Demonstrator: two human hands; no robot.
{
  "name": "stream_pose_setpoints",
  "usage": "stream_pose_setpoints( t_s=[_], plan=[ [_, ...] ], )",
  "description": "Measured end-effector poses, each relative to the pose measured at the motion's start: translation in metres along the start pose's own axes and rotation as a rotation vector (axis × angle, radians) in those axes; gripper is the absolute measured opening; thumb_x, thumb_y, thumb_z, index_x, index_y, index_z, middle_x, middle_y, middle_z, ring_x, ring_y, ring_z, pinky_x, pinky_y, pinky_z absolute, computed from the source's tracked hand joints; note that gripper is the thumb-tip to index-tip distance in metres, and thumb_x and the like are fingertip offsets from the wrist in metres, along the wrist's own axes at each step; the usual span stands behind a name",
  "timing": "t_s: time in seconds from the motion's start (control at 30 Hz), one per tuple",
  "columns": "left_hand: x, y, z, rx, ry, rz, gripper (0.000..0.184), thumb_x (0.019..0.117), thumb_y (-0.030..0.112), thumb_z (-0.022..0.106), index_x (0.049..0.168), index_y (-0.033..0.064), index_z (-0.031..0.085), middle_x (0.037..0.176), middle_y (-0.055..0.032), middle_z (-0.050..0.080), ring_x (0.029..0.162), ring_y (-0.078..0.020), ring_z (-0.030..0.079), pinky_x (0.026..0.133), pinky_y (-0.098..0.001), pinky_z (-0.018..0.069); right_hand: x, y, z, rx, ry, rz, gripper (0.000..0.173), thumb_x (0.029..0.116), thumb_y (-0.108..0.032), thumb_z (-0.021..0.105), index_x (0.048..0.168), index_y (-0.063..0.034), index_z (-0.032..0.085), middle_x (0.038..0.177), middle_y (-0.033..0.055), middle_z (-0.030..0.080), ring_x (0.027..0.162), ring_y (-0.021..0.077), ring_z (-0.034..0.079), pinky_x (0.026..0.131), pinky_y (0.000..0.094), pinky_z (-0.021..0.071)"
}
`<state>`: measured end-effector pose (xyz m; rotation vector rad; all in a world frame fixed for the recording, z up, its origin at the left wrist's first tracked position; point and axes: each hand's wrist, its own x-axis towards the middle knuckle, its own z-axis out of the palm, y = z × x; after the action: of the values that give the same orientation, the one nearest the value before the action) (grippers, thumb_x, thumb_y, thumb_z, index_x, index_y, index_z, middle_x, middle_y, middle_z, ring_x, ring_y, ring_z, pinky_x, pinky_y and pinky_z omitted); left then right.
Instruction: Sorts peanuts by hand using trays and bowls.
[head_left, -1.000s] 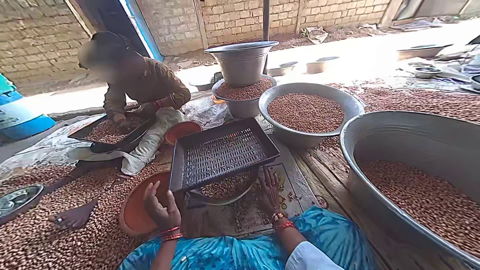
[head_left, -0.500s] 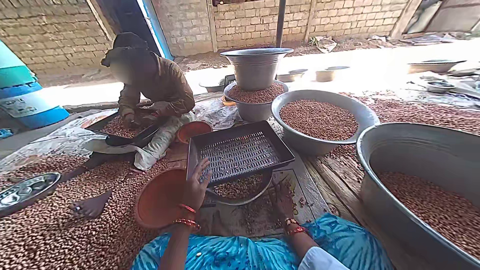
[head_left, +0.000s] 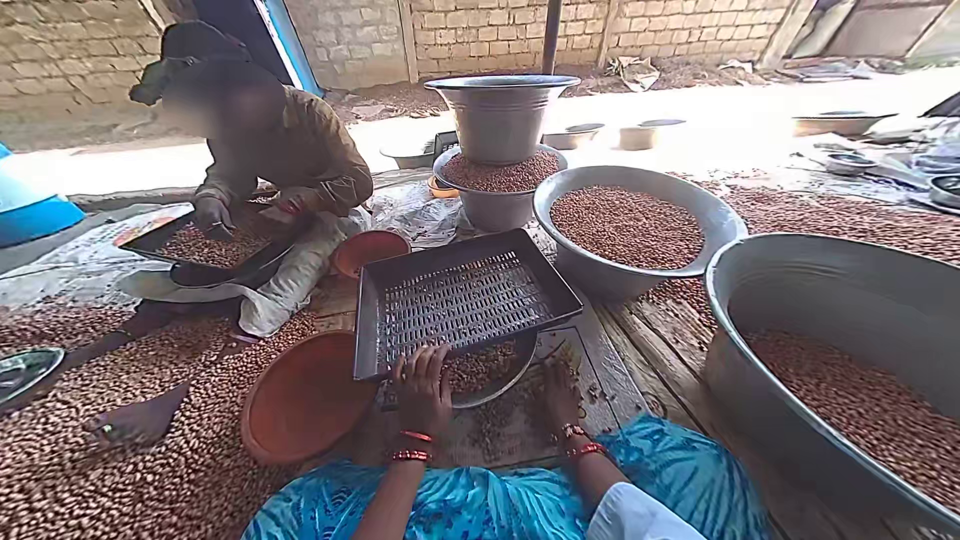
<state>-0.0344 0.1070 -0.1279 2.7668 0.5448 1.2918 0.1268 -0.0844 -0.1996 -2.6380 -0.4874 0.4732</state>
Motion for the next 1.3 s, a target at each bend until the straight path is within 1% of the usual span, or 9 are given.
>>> stream_pose_setpoints(
  t_s=[0.13, 0.33, 0.53, 0.7, 0.8, 0.87, 0.97, 1.1, 1.3],
  plan=[
    [-0.001, 0.001, 0.006, 0.010, 0.048, -0.020, 0.036, 0.0882, 0.019, 0.056, 0.116, 0.0078, 0.076, 0.115, -0.0140, 0.075, 0.115, -0.0396, 0.068, 0.111, -0.0667, 0.0335, 0.001, -0.001, 0.000, -0.006, -0.008, 0.012, 0.063, 0.1061, -0.037, 0.055, 0.163, -0.0216, 0.033, 0.171, 0.0209, 0.019, 0.158, 0.0406, 0.020, 0.123, 0.0637, 0.0196],
    [0.000, 0.001, 0.002, 0.019, 0.015, -0.016, 0.038, 0.0865, 0.018, 0.057, 0.119, 0.0077, 0.075, 0.116, -0.0144, 0.074, 0.115, -0.0396, 0.067, 0.110, -0.0664, 0.0342, 0.002, -0.003, -0.001, -0.028, -0.015, 0.019, 0.064, 0.1055, -0.037, 0.055, 0.163, -0.0233, 0.033, 0.171, 0.0207, 0.019, 0.158, 0.0407, 0.020, 0.123, 0.0646, 0.0198],
    [0.001, 0.003, -0.002, 0.015, -0.016, -0.026, 0.039, 0.0857, 0.015, 0.058, 0.120, 0.0072, 0.075, 0.117, -0.0149, 0.074, 0.116, -0.0406, 0.066, 0.111, -0.0670, 0.0331, 0.001, -0.004, -0.003, -0.022, -0.021, 0.020, 0.062, 0.1029, -0.025, 0.059, 0.161, -0.0214, 0.038, 0.171, 0.0207, 0.019, 0.157, 0.0415, 0.021, 0.122, 0.0651, 0.0217],
    [0.001, 0.003, -0.002, 0.016, -0.028, -0.025, 0.039, 0.0853, 0.014, 0.059, 0.121, 0.0076, 0.074, 0.118, -0.0148, 0.073, 0.117, -0.0399, 0.066, 0.112, -0.0661, 0.0325, 0.003, -0.004, -0.002, -0.045, -0.032, 0.029, 0.061, 0.1032, -0.026, 0.059, 0.161, -0.0204, 0.039, 0.171, 0.0202, 0.019, 0.157, 0.0415, 0.020, 0.122, 0.0650, 0.0211],
    [0.002, 0.001, -0.002, 0.000, -0.010, -0.029, 0.034, 0.0935, 0.019, 0.054, 0.118, 0.0086, 0.076, 0.116, -0.0142, 0.074, 0.115, -0.0395, 0.068, 0.110, -0.0655, 0.0353, 0.003, -0.003, -0.001, -0.039, -0.032, 0.021, 0.062, 0.1021, -0.026, 0.061, 0.160, -0.0197, 0.040, 0.171, 0.0206, 0.020, 0.157, 0.0415, 0.021, 0.122, 0.0649, 0.0210],
    [0.005, -0.001, -0.001, 0.002, 0.057, -0.031, 0.035, 0.1004, 0.022, 0.048, 0.111, 0.0077, 0.078, 0.107, -0.0141, 0.077, 0.105, -0.0383, 0.072, 0.106, -0.0628, 0.0408, 0.002, -0.001, -0.001, -0.040, -0.023, 0.000, 0.064, 0.1001, -0.025, 0.063, 0.160, -0.0180, 0.040, 0.170, 0.0214, 0.021, 0.157, 0.0422, 0.021, 0.122, 0.0655, 0.0216],
    [0.009, -0.004, -0.002, -0.020, 0.107, -0.037, 0.032, 0.1004, 0.014, 0.049, 0.105, 0.0054, 0.080, 0.100, -0.0153, 0.078, 0.095, -0.0378, 0.074, 0.101, -0.0608, 0.0450, 0.001, 0.000, -0.002, -0.026, -0.026, -0.009, 0.064, 0.0996, -0.025, 0.063, 0.159, -0.0179, 0.041, 0.171, 0.0211, 0.020, 0.157, 0.0417, 0.020, 0.122, 0.0654, 0.0208],
    [0.006, -0.020, -0.001, -0.020, 0.142, -0.003, 0.037, 0.1017, 0.018, 0.045, 0.103, 0.0066, 0.080, 0.099, -0.0142, 0.077, 0.094, -0.0370, 0.072, 0.101, -0.0585, 0.0431, 0.002, 0.000, -0.003, -0.016, -0.042, -0.001, 0.065, 0.0999, -0.026, 0.063, 0.160, -0.0189, 0.039, 0.171, 0.0210, 0.018, 0.157, 0.0414, 0.020, 0.123, 0.0650, 0.0198],
    [0.002, -0.025, -0.009, -0.059, 0.091, -0.012, 0.043, 0.1014, 0.030, 0.042, 0.103, 0.0084, 0.079, 0.101, -0.0110, 0.077, 0.098, -0.0332, 0.071, 0.106, -0.0580, 0.0382, 0.005, -0.005, -0.003, -0.042, -0.084, 0.035, 0.067, 0.1000, -0.028, 0.063, 0.161, -0.0219, 0.038, 0.171, 0.0194, 0.020, 0.158, 0.0424, 0.019, 0.122, 0.0673, 0.0190]
  ],
)
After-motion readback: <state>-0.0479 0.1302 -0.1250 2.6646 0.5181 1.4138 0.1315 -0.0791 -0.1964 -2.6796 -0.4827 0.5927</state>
